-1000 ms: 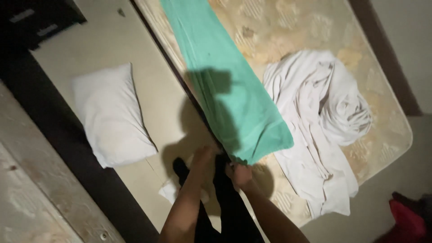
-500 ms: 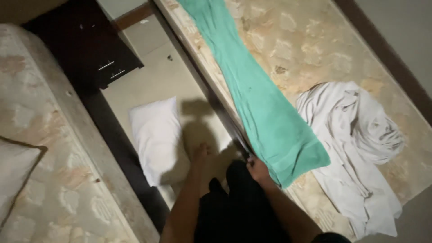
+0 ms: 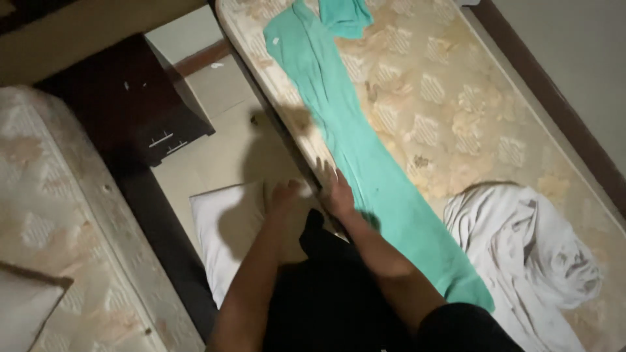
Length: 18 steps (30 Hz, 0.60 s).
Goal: The person folds a teal towel on a bed. They spread the towel flat, fold it in half lengthwise, and then fold it again to create a compact rectangular shape.
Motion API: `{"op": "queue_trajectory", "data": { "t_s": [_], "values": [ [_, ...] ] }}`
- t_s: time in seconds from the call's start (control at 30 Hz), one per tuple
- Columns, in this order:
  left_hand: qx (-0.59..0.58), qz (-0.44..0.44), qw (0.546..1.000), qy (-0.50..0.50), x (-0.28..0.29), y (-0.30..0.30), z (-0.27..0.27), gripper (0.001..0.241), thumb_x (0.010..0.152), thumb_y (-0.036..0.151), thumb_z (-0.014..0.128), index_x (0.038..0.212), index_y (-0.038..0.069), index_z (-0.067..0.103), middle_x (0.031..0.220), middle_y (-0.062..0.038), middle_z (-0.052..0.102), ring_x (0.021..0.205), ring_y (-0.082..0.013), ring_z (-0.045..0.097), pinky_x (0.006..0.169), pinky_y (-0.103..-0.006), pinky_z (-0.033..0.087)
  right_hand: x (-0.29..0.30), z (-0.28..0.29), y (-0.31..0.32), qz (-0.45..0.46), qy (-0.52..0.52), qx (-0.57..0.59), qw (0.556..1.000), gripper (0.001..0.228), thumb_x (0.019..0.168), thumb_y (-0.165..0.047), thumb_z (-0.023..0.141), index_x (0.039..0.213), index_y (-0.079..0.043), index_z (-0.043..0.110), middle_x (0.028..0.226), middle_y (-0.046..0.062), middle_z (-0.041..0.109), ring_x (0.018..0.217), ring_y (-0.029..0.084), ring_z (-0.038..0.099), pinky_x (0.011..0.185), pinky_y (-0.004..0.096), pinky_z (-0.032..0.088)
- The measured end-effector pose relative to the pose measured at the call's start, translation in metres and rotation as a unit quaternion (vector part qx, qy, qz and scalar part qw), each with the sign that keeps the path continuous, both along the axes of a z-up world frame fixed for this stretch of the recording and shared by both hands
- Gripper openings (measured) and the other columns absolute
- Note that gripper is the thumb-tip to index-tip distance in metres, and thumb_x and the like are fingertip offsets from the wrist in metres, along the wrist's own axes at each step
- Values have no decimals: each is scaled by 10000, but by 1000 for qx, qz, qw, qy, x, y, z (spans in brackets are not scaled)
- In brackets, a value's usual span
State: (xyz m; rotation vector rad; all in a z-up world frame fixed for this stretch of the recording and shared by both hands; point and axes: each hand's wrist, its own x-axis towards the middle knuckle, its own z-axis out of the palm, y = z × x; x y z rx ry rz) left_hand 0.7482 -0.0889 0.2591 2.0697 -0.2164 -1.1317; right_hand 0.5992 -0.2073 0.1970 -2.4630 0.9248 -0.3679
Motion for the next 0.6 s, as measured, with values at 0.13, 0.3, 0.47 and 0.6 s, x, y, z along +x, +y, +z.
{"op": "queue_trajectory", "data": {
  "t_s": [0.13,0.3,0.47,0.6],
  "values": [
    [60,11,998,-20,73,-51,-24,847,902,614,478,1495,10,501,1453,-239,553,1407,-366,511,1167,-498,372,70,14,-62,12,16,13,1000,897,919,-321,725,1644,-90,250,1551,314,411,1385,484,481,1048,597,507],
    [-60,-43,996,-55,166,-120,-4,725,924,522,499,1414,-6,582,1445,-278,543,1404,-439,472,1191,-552,361,152,9,-136,-1,104,23,994,938,851,-367,726,1643,-176,261,1598,231,379,1393,409,512,1091,508,512],
    [-69,-93,988,-100,267,-197,-76,481,994,362,538,1303,23,683,1306,-230,657,1270,-423,601,1073,-536,477,233,-7,-165,-63,97,40,992,923,793,-329,704,1620,-234,306,1602,179,381,1281,429,604,1091,501,530],
    [-73,-123,982,-122,349,-269,-112,437,977,349,560,1240,34,712,1216,-188,688,1216,-336,628,1043,-472,495,307,-39,-200,-73,130,54,987,912,839,-344,685,1646,-264,271,1623,137,354,1425,348,480,1135,486,476]
  ]
}}
